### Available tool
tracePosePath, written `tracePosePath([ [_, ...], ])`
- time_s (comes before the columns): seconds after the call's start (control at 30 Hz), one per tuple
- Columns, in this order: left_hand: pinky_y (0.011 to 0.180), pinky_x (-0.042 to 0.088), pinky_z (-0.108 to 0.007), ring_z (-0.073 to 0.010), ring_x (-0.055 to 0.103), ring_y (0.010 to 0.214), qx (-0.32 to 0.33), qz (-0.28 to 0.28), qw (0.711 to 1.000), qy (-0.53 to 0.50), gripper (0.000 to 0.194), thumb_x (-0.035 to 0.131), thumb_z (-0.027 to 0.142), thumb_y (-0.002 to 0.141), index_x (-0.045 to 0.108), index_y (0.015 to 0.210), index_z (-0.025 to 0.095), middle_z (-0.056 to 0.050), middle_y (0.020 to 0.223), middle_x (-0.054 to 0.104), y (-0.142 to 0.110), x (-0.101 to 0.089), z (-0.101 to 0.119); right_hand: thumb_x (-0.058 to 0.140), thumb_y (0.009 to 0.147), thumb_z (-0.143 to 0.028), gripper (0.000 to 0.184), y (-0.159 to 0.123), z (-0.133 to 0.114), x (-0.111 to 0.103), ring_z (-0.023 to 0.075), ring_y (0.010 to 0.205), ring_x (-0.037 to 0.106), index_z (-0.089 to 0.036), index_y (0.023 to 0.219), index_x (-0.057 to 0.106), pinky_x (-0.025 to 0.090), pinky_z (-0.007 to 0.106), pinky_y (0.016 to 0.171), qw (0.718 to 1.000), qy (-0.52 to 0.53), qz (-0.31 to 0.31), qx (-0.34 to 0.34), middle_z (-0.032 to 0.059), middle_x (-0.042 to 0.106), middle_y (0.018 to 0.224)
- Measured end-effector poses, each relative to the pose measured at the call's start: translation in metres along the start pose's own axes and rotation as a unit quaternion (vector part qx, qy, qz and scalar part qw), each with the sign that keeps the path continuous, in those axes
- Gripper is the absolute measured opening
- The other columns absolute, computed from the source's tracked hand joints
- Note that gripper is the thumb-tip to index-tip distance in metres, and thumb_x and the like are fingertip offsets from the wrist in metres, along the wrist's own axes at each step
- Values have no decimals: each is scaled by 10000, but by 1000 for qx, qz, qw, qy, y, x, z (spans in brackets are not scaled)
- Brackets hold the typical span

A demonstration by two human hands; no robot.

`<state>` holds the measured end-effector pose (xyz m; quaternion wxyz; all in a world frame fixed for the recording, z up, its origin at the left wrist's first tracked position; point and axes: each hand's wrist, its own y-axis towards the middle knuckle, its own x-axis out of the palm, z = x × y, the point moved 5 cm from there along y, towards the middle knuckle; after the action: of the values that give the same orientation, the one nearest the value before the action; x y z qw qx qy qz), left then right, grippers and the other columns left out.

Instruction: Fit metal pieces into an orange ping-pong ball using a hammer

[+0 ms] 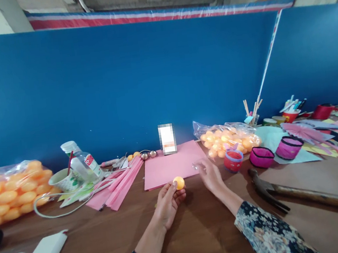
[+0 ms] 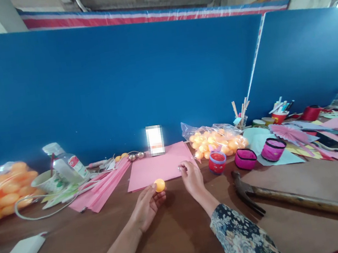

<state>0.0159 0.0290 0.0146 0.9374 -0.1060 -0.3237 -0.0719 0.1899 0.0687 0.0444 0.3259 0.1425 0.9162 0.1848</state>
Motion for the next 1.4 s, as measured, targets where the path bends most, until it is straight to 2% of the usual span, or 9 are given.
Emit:
tracePosePath([
  [0.1, 635, 500, -215, -105, 600, 655, 6, 8, 1000, -12, 230, 637, 275, 704, 600, 860, 110, -84, 781, 661, 1, -2, -1, 477, 776, -290, 180, -9, -13, 7, 189, 801, 565, -179, 848, 599, 416, 287, 720, 984, 175, -5, 17, 53, 641, 851],
  [0.17, 643, 499, -214, -101, 600, 658, 12, 14, 1000, -19, 217, 634, 265, 708, 597, 864, 118, -74, 796, 659, 2, -3, -1, 512, 763, -293, 159, -16, -24, 13, 183, 783, 562, -181, 841, 595, 418, 281, 717, 970, 241, -13, 17, 46, 634, 821],
  [0.3, 672, 498, -219, -102, 603, 685, 20, 7, 1000, -22, 202, 621, 252, 722, 593, 877, 125, -66, 826, 652, 2, -3, 1, 539, 757, -297, 121, -27, -36, 25, 161, 715, 557, -190, 792, 584, 424, 267, 674, 955, 293, -40, 19, 21, 615, 756],
  [0.47, 698, 496, -226, -91, 595, 694, 26, 8, 999, -27, 209, 635, 225, 711, 590, 898, 143, -50, 866, 644, 2, -3, 3, 593, 719, -338, 148, -33, -32, 37, 148, 668, 529, -192, 743, 587, 420, 252, 611, 929, 356, -68, 68, 8, 596, 719],
  [0.53, 712, 494, -231, -94, 597, 707, 32, 6, 999, -29, 225, 643, 228, 703, 587, 905, 146, -51, 878, 642, 2, -3, 3, 614, 701, -351, 170, -36, -30, 40, 134, 641, 513, -192, 756, 586, 410, 238, 579, 905, 405, -79, 103, 1, 586, 713],
  [0.7, 777, 476, -269, -125, 609, 772, 56, 10, 998, -26, 293, 665, 237, 678, 571, 942, 151, -62, 910, 641, 1, -3, 7, 644, 687, -347, 192, -44, -32, 53, 75, 531, 456, -192, 768, 564, 359, 195, 506, 813, 529, -158, 183, -38, 530, 627],
  [0.77, 800, 467, -280, -137, 613, 796, 61, 18, 998, -21, 321, 679, 237, 661, 568, 950, 154, -64, 915, 643, 1, -3, 7, 649, 684, -347, 197, -46, -34, 55, 67, 517, 450, -192, 765, 559, 348, 188, 492, 795, 546, -178, 194, -40, 529, 628],
  [1.0, 829, 457, -302, -150, 610, 843, 71, 13, 997, -1, 342, 664, 227, 675, 544, 987, 155, -74, 956, 632, 4, -5, 7, 658, 677, -355, 216, -48, -35, 55, 57, 485, 437, -187, 760, 550, 330, 181, 473, 788, 548, -190, 206, -55, 508, 580],
  [1.4, 830, 454, -282, -144, 608, 851, 77, 23, 997, -14, 406, 694, 163, 631, 537, 1006, 161, -69, 964, 637, 4, -7, 7, 675, 651, -353, 226, -47, -35, 54, 62, 510, 465, -189, 762, 566, 369, 190, 497, 789, 545, -190, 209, -47, 537, 609],
])
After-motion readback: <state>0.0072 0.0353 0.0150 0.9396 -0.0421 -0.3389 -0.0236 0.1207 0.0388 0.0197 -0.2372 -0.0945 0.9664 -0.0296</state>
